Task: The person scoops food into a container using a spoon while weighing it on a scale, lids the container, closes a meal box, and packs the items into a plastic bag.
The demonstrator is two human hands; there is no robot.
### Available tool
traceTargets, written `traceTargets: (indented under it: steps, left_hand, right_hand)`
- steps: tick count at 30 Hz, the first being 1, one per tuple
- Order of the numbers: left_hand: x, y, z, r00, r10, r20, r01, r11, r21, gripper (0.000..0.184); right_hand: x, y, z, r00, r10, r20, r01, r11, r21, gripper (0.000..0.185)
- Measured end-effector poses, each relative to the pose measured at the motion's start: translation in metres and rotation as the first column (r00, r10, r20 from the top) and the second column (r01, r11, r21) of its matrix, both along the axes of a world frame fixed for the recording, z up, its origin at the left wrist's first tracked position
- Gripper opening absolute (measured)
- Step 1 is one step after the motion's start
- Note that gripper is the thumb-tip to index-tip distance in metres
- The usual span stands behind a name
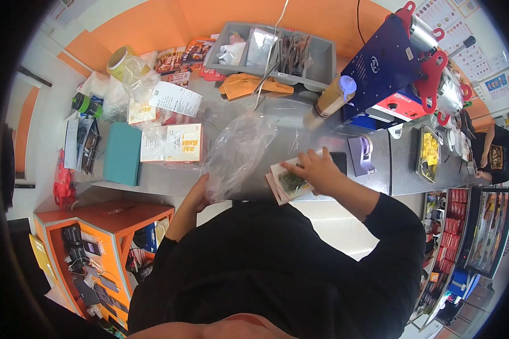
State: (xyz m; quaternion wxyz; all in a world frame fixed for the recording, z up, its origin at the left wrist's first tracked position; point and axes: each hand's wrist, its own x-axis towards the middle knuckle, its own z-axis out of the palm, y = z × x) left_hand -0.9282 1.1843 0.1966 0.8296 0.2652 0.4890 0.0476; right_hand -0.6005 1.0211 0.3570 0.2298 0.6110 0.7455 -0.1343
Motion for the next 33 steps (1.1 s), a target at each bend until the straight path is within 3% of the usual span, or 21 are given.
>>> traceTargets:
  steps: [4,10,12,14,15,16,18,19,20,22,23,25,26,28,33]
  left_hand:
    - [-0.026,0.005,-0.012,0.994,-0.025,0.109,0.024,1.000,0.003,0.062]
    - [-0.034,-0.008,0.003,0.998,0.055,0.009,-0.055,0.998,0.019,0.065]
    - [-0.025,-0.016,0.031,0.987,0.128,-0.099,-0.110,0.980,0.165,0.068]
    - [-0.028,-0.017,0.034,0.987,0.139,-0.080,-0.124,0.978,0.170,0.070]
    - [-0.028,-0.019,0.035,0.991,0.124,-0.055,-0.113,0.978,0.172,0.072]
    - [-0.028,-0.021,0.036,0.990,0.129,-0.060,-0.117,0.979,0.164,0.072]
    - [-0.026,-0.022,0.038,0.989,0.133,-0.059,-0.119,0.972,0.202,0.067]
    - [-0.025,-0.023,0.036,0.989,0.133,-0.058,-0.119,0.973,0.199,0.067]
    - [-0.024,-0.023,0.033,0.988,0.144,-0.059,-0.129,0.969,0.211,0.064]
    - [-0.023,-0.024,0.027,0.988,0.145,-0.062,-0.128,0.966,0.223,0.060]
    - [-0.022,-0.024,0.022,0.992,0.126,-0.013,-0.120,0.964,0.236,0.054]
    - [-0.018,-0.024,0.023,0.993,0.112,0.037,-0.118,0.961,0.252,0.049]
    - [-0.014,-0.024,0.026,0.993,0.111,0.025,-0.114,0.947,0.301,0.049]
    - [-0.007,-0.023,0.034,0.994,0.112,0.012,-0.109,0.930,0.351,0.050]
    - [0.001,-0.015,0.038,0.998,0.049,-0.045,-0.027,0.920,0.390,0.049]
  right_hand:
    - [0.025,0.038,0.010,0.986,-0.148,0.082,0.141,0.986,0.090,0.120]
    - [0.075,0.096,-0.060,0.965,-0.219,0.142,0.199,0.969,0.144,0.122]
    - [0.080,0.103,-0.072,0.968,-0.205,0.148,0.188,0.975,0.117,0.123]
    - [0.078,0.099,-0.075,0.961,-0.256,0.101,0.245,0.963,0.115,0.123]
    - [0.076,0.088,-0.077,0.972,-0.201,0.118,0.152,0.930,0.335,0.119]
    - [0.068,0.079,-0.070,0.974,-0.196,0.117,0.149,0.934,0.325,0.119]
    - [0.059,0.063,-0.046,0.985,-0.154,0.082,0.094,0.862,0.499,0.116]
    - [0.051,0.055,-0.041,0.971,-0.229,0.068,0.206,0.947,0.245,0.113]
    - [0.042,0.046,-0.037,0.950,-0.303,0.075,0.306,0.952,-0.027,0.111]
    - [0.024,0.018,-0.035,0.932,-0.340,-0.128,0.283,0.900,-0.331,0.109]
    - [0.012,0.002,-0.039,0.929,-0.347,-0.129,0.289,0.898,-0.331,0.109]
    - [-0.008,-0.021,-0.058,0.999,-0.044,-0.025,0.047,0.990,0.136,0.112]
    - [-0.007,-0.024,-0.073,0.999,-0.039,-0.024,0.042,0.990,0.138,0.112]
    - [-0.001,-0.029,-0.093,0.928,-0.211,-0.308,0.258,0.959,0.119,0.115]
    - [0.009,-0.041,-0.014,0.889,-0.399,-0.226,0.403,0.915,-0.030,0.110]
